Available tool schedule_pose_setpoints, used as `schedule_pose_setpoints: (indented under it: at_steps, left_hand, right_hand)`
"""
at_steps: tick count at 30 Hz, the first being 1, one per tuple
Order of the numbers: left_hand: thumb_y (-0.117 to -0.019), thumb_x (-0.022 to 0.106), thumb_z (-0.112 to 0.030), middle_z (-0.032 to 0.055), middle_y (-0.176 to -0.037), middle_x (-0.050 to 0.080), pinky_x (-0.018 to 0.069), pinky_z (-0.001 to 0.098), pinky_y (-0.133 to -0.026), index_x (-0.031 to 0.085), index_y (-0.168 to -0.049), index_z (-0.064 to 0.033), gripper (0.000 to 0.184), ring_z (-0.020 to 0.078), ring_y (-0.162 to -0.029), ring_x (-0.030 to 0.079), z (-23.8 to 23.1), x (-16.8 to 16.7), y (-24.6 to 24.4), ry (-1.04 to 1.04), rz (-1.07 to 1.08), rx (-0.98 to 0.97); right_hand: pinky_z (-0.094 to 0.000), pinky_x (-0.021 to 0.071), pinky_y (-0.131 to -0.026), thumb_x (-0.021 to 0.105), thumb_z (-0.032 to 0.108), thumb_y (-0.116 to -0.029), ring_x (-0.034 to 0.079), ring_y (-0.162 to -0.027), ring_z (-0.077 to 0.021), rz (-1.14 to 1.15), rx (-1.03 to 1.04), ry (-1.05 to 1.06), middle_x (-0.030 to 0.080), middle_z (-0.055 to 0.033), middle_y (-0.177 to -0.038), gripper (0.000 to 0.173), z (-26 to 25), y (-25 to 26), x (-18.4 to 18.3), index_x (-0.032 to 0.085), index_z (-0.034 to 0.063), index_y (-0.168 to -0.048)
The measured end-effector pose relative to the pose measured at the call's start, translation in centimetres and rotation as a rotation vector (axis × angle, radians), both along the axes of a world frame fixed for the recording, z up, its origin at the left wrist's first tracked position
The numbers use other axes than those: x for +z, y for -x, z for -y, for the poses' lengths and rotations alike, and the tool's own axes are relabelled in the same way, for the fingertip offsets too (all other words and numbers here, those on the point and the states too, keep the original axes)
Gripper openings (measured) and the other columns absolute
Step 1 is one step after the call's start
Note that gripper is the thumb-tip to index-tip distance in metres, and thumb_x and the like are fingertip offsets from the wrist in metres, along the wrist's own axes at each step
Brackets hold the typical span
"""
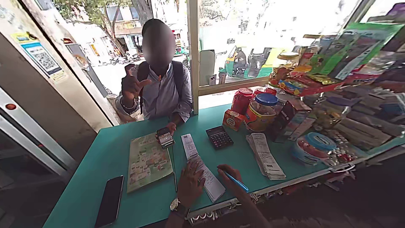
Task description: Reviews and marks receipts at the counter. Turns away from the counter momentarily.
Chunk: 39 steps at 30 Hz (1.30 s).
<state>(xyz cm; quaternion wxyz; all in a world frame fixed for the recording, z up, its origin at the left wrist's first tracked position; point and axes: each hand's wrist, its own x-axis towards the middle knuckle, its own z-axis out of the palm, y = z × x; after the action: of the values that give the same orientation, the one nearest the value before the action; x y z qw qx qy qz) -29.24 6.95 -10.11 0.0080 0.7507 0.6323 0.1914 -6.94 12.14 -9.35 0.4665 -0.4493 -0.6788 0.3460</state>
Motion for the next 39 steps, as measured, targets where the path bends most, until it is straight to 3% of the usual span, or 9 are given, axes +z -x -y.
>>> schedule_pose_setpoints:
  at_steps: [7,14,17,23,29,34,39]
  left_hand:
    - [-0.0996,0.052,-0.048,-0.0008,-0.157,0.05,0.0352,0.0547,-0.116,0.072,-0.13,-0.0276,0.042,0.031,-0.151,0.035,-0.1,0.1,-0.1,0.012,0.0,-0.003]
    - [-0.1033,0.047,-0.046,0.0038,-0.161,0.044,0.0256,0.0557,-0.122,0.066,-0.137,-0.0231,0.045,0.0322,-0.154,0.028,1.0,1.1,-0.3,0.155,0.098,-0.023]
    - [-0.1032,0.047,-0.046,0.0037,-0.158,0.049,0.0293,0.055,-0.121,0.069,-0.134,-0.0226,0.044,0.0323,-0.152,0.034,0.1,1.4,0.0,0.064,0.097,-0.014]
    - [-0.1025,0.047,-0.049,-0.0006,-0.16,0.045,0.0268,0.0506,-0.122,0.068,-0.135,-0.0279,0.044,0.0265,-0.154,0.029,0.0,0.8,0.1,0.113,0.081,-0.014]
    - [-0.0999,0.052,-0.049,-0.0023,-0.157,0.049,0.0289,0.0491,-0.121,0.071,-0.13,-0.0308,0.04,0.025,-0.153,0.033,0.1,0.3,0.1,0.054,0.071,-0.015]
    - [-0.0984,0.056,-0.049,-0.0025,-0.155,0.052,0.0326,0.0507,-0.119,0.073,-0.127,-0.0306,0.038,0.0258,-0.151,0.036,0.0,0.5,0.2,0.011,0.057,-0.012]
    - [-0.0972,0.057,-0.049,-0.0028,-0.154,0.054,0.0361,0.0517,-0.117,0.074,-0.126,-0.0305,0.038,0.0266,-0.149,0.039,0.2,0.3,0.3,-0.01,0.047,-0.006]
  right_hand:
    - [-0.0245,0.0567,-0.075,0.064,0.015,-0.0937,0.068,-0.081,-0.0058,0.001,-0.019,-0.029,0.074,-0.0029,-0.091,0.018,-0.1,0.0,0.0,0.076,0.0045,-0.102]
    - [-0.0262,0.0593,-0.082,0.067,0.011,-0.0933,0.071,-0.087,-0.0083,-0.039,0.081,-0.075,0.075,-0.0075,-0.096,0.02,1.0,-0.5,-0.3,0.072,-0.0032,-0.106]
    - [-0.025,0.0591,-0.08,0.066,0.012,-0.0934,0.07,-0.085,-0.0072,-0.029,0.075,-0.108,0.075,-0.0065,-0.095,0.02,0.0,0.1,0.5,0.072,-0.0021,-0.106]
    - [-0.0301,0.059,-0.079,0.062,0.008,-0.0834,0.072,-0.085,-0.0113,0.073,0.026,-0.093,0.076,-0.0083,-0.095,0.03,-0.1,0.1,-0.3,0.072,-0.0015,-0.11]
    - [-0.0212,0.0578,-0.074,0.063,0.017,-0.0939,0.069,-0.078,-0.0031,-0.02,0.082,-0.045,0.075,-0.0023,-0.089,0.021,0.4,-0.2,-0.3,0.076,0.0027,-0.102]
    - [-0.0212,0.0586,-0.074,0.061,0.012,-0.0917,0.07,-0.078,-0.0035,-0.094,0.109,-0.033,0.076,-0.0034,-0.09,0.023,0.0,-0.2,-0.7,0.073,0.0007,-0.107]
    - [-0.0212,0.058,-0.074,0.062,0.012,-0.0918,0.069,-0.078,-0.003,-0.077,0.144,-0.022,0.075,-0.0027,-0.089,0.02,0.2,-0.2,-0.5,0.075,0.0021,-0.103]
